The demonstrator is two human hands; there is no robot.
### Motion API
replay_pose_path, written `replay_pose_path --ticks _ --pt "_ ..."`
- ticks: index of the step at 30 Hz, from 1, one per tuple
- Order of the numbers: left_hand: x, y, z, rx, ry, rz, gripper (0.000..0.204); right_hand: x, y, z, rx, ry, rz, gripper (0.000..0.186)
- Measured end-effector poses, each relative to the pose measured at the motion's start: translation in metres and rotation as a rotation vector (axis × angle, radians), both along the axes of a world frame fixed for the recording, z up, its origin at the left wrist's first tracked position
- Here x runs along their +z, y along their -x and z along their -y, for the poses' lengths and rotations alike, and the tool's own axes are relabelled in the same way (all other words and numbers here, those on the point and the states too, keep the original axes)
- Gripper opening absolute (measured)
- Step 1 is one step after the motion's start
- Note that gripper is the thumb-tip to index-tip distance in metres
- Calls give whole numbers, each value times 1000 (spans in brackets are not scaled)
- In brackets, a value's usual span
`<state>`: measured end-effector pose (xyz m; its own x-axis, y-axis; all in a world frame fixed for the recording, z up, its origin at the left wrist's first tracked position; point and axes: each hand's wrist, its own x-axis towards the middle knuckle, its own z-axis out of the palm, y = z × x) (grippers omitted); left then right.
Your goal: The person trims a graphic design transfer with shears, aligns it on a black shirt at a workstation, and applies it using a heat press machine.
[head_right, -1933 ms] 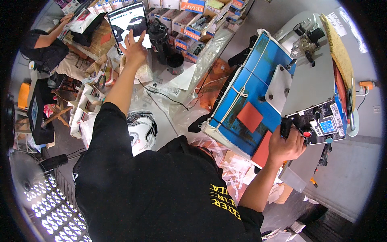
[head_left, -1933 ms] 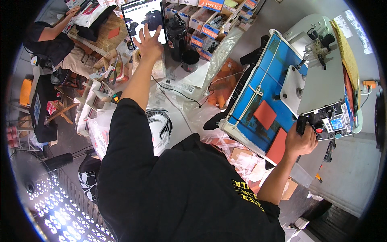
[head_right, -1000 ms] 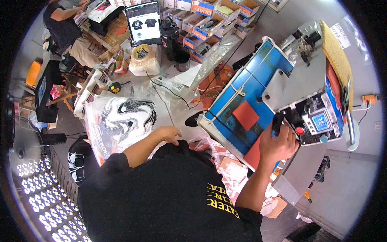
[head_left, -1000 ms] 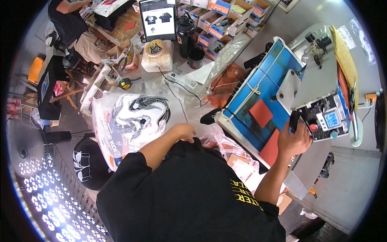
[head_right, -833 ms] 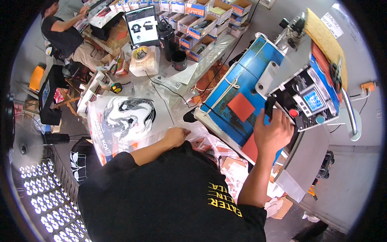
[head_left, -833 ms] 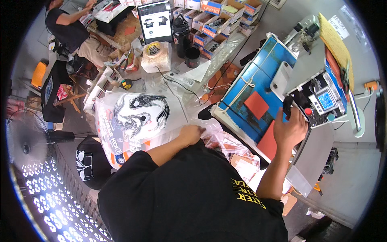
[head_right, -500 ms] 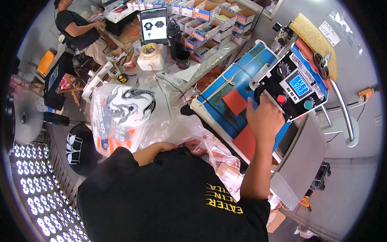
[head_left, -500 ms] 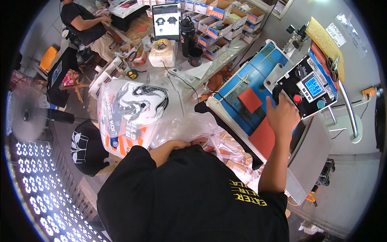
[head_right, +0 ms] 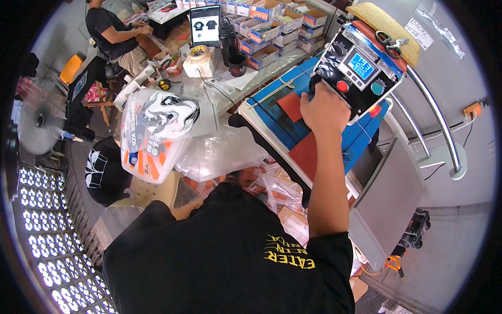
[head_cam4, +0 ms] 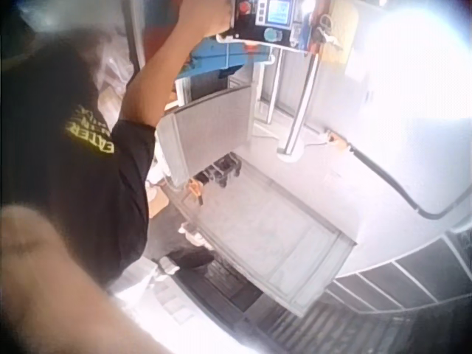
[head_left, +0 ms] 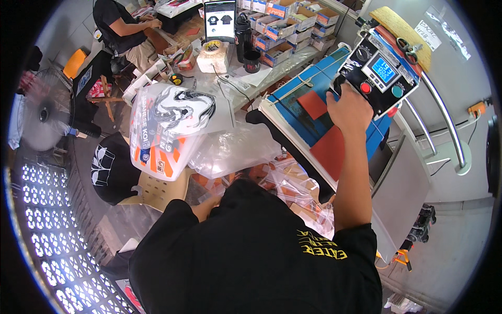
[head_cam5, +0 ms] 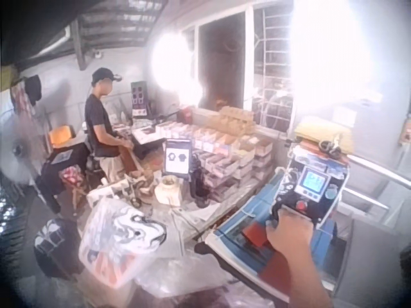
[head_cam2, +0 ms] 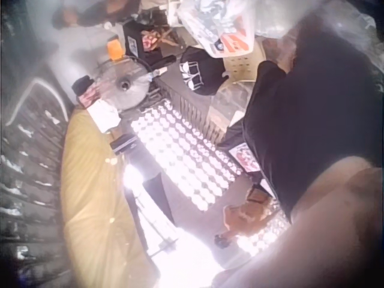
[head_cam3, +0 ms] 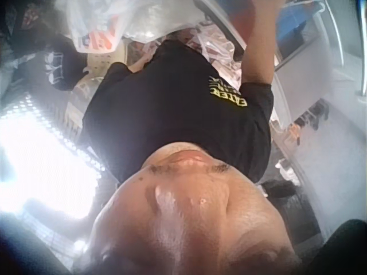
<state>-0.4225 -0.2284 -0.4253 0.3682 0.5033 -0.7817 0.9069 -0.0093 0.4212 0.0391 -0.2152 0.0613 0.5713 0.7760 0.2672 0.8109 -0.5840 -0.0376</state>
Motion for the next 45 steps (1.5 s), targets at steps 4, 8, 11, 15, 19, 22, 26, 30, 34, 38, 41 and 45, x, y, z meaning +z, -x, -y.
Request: replay_pose_path --ticks 4,8,11,15,19,22,26,30,34,38,41,45 --pt "-41 -10 -11 -4 -147 58 44 4 -7 8 29 -1 -54 40" --pt "-37 -26 -7 -415 -263 36 35 3 -8 8 30 52 -52 41" --pt "-28 -24 4 -363 -248 78 38 1 -10 8 30 52 -31 41" --pt "-7 -20 21 -336 -184 -20 36 4 -4 13 37 22 -8 39" --pt "16 -18 42 -219 -154 57 32 2 -6 14 39 39 6 39" --pt "-5 -3 48 -112 -159 4 37 3 -4 13 61 33 -9 38" --pt "-38 2 43 -89 -167 171 40 1 -7 14 66 26 9 37" --pt "-46 -6 41 -142 -186 108 45 -1 -11 13 74 29 -7 39" --pt "-31 -23 41 -162 -212 131 51 -3 -15 15 77 36 -10 40" --pt "-42 0 37 -51 -129 79 49 3 -8 15 119 19 -34 38" --pt "-13 -32 40 -113 -121 9 34 -4 -16 14 104 24 -23 40" --pt "6 -37 40 -219 -174 2 36 -5 -18 15 99 21 -21 40"
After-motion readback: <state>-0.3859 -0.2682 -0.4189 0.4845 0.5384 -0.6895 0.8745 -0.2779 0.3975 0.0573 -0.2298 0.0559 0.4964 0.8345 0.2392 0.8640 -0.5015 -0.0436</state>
